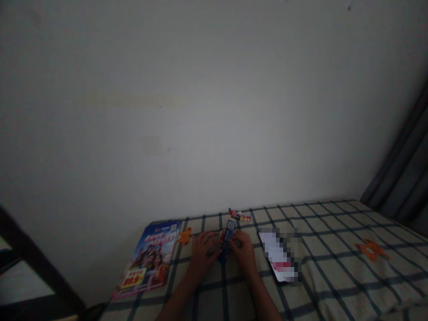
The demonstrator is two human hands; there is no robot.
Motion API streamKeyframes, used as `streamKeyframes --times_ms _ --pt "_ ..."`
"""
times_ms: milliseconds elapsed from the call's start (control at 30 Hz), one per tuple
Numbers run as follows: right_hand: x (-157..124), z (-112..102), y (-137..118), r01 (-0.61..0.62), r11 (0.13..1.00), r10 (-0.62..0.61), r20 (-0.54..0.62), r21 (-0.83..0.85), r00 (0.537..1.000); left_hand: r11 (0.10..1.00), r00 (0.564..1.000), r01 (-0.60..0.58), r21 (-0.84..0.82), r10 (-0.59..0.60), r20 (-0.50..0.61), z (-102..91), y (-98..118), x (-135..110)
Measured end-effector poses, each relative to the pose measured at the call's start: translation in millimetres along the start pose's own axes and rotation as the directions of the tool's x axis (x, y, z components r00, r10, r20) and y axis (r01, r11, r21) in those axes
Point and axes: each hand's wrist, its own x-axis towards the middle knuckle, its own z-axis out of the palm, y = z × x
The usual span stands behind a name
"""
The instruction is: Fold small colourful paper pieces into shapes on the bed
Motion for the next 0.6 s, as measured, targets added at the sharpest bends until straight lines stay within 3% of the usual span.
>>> streamKeyframes --times_ms 200,433,600 --pt "-0.5 -0.7 -1.5 -0.027 0.999 0.024 0.103 0.033 0.994 0.998 0.997 0.048 -0.046 -0.046 0.058 4.9 2.4 0.1" --pt "-0.8 -1.7 -5.2 -0.039 0.998 0.045 0.181 -0.040 0.982 0.986 0.988 0.113 -0.119 -0.100 0.116 2.1 6.4 0.8" --pt "-1.6 -0.5 -9.1 -0.048 0.998 0.054 0.179 -0.040 0.982 0.980 0.982 0.159 -0.119 -0.144 0.125 1.2 11.0 1.4"
